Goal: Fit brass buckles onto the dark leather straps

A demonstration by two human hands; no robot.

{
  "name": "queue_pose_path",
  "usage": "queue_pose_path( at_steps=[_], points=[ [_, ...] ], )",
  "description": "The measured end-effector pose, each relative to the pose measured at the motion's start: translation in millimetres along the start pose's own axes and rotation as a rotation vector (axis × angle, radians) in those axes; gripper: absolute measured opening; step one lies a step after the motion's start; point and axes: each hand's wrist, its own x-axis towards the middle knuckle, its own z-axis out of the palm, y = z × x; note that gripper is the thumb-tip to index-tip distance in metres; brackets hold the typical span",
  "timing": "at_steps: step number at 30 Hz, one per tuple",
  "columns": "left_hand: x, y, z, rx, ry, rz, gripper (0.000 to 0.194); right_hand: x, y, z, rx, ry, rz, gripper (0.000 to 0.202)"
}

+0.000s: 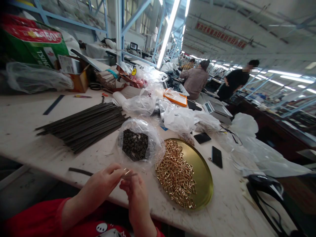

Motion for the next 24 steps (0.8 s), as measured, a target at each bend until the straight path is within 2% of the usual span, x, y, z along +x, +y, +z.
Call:
queue_pose_path(
  at_steps=[3, 7, 10, 12, 15, 18, 24],
  points=[
    [-2, 2, 1.5, 0.03, -0.046, 0.04, 0.031, 1, 1, -3, -0.029, 0.05, 0.009, 0.03],
    [-3, 5, -0.2, -0.233, -0.067, 0.058, 0.02, 4, 3, -11, -0.053, 0.086, -0.024, 0.032],
    [1, 6, -6.1, -0.455, -0.099, -0.029, 0.014, 3, 2, -11, -0.119, 0.069, -0.089, 0.03],
    [4, 6, -9.3, -0.521, -0.111, -0.1, 0.017, 1, 1, -8, -0.163, 0.054, -0.131, 0.029],
    [8, 5, -9.7, -0.547, -0.129, -0.162, 0.019, -1, 1, -3, -0.192, 0.038, -0.181, 0.03],
    [10, 5, -5.9, -0.493, -0.091, -0.184, 0.016, 1, 3, -2, -0.252, 0.043, -0.224, 0.032],
    [12, 0, -0.9, -0.515, -0.078, -0.21, 0.017, 5, 7, -4, -0.271, 0.031, -0.199, 0.035]
  ],
)
